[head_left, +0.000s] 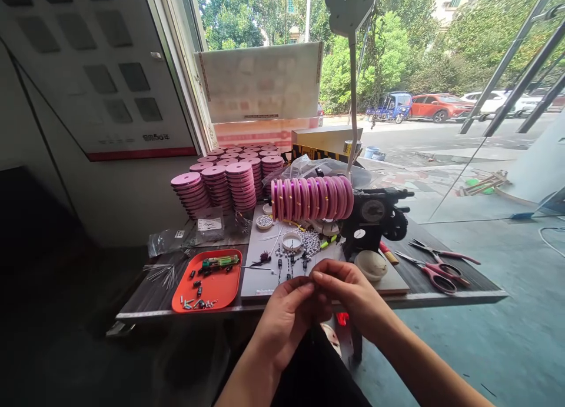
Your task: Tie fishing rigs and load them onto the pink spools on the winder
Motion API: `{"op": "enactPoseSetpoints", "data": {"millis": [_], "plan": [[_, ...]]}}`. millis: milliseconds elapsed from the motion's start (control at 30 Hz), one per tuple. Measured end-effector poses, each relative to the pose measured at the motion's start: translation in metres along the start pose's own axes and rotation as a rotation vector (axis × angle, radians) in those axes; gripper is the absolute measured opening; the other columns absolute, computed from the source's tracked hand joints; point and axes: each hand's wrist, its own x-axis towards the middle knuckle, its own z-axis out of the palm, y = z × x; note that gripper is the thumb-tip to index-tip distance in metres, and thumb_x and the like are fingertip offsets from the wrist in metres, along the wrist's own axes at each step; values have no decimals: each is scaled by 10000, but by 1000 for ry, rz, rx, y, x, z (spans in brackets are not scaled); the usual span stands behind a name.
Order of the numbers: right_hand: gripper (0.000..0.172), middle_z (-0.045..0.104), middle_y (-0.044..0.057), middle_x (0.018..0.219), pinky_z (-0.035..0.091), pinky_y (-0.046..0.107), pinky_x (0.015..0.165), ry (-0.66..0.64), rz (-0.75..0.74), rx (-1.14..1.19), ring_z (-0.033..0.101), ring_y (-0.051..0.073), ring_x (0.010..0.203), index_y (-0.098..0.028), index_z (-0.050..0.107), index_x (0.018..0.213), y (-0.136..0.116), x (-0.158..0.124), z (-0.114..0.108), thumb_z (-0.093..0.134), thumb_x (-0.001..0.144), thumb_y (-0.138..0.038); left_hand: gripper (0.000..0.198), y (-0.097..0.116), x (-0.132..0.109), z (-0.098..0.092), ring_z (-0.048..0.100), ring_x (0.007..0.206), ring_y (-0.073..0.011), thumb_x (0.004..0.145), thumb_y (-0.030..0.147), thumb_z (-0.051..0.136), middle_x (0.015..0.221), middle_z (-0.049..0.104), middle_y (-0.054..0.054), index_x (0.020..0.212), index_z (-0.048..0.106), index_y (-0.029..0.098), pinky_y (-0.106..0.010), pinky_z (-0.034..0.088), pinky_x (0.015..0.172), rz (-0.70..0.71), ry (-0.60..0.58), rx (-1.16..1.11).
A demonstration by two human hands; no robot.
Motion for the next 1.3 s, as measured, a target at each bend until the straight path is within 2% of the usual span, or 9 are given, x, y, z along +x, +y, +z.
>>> {"op": "enactPoseSetpoints", "data": {"millis": [233, 433, 567, 667, 767, 867, 1100, 1167, 1300], "plan": [[259, 485, -54, 498, 339, 165, 402, -32, 144, 200, 450, 58, 399, -161, 501, 682, 5, 4, -2, 676, 696, -351, 107, 1, 3, 3, 568, 528, -106, 640, 137, 693, 571, 619, -36, 729, 663, 86, -211, 441, 549, 5, 32, -42], [270, 451, -56, 542, 360, 182, 425, -44, 162, 208, 444, 61, 443, -156, 520, 726, 1, 4, -3, 677, 686, -373, 103, -2, 3, 1, 587, 540, -116, 647, 139, 692, 591, 646, -49, 732, 654, 95, -221, 457, 557, 6, 61, -65], [346, 432, -65, 531, 308, 180, 412, 190, -62, -38, 382, 55, 437, -145, 569, 836, -12, 10, -9, 662, 665, -431, 100, -3, 3, 1, 591, 544, -121, 644, 158, 698, 606, 654, -48, 701, 627, 115, -232, 462, 575, 28, 86, -38], [338, 410, -68, 471, 239, 196, 392, 345, -278, -269, 319, 56, 410, -122, 589, 795, -21, 19, -18, 631, 671, -434, 153, -3, 3, 3, 587, 509, -118, 647, 209, 712, 621, 665, -48, 727, 612, 125, -234, 457, 570, 47, 119, 31], [299, 426, -55, 469, 239, 217, 407, 465, -393, -437, 336, 73, 422, -112, 626, 796, -23, 28, -23, 601, 694, -392, 187, -3, 2, 4, 580, 495, -110, 640, 241, 723, 613, 661, -39, 728, 604, 126, -222, 446, 555, 71, 132, 75], [277, 445, -46, 473, 254, 227, 426, 516, -432, -470, 359, 84, 439, -116, 648, 788, -22, 36, -23, 599, 697, -372, 198, -3, 3, 5, 574, 487, -108, 616, 240, 736, 595, 655, -33, 710, 602, 128, -217, 438, 541, 78, 141, 88], [299, 397, -65, 456, 219, 222, 423, 501, -430, -343, 287, 64, 435, -133, 596, 653, -24, 48, -14, 633, 647, -429, 204, -8, 8, -3, 585, 544, -133, 624, 278, 720, 617, 657, -42, 716, 600, 141, -257, 444, 609, 87, 168, 161], [292, 408, -63, 472, 205, 219, 421, 476, -408, -322, 275, 57, 436, -129, 612, 662, -29, 44, -13, 660, 619, -414, 208, -7, 9, -4, 603, 650, -168, 639, 297, 706, 704, 668, -63, 747, 611, 148, -281, 441, 669, 176, 195, 334], [250, 431, -63, 476, 194, 210, 419, 363, -277, -246, 273, 40, 419, -136, 638, 657, -41, 30, -15, 695, 600, -372, 311, 3, 14, 8, 542, 917, -210, 713, 280, 644, 1040, 613, -90, 1005, 601, 183, -295, 401, 788, 572, 283, 795]]}}
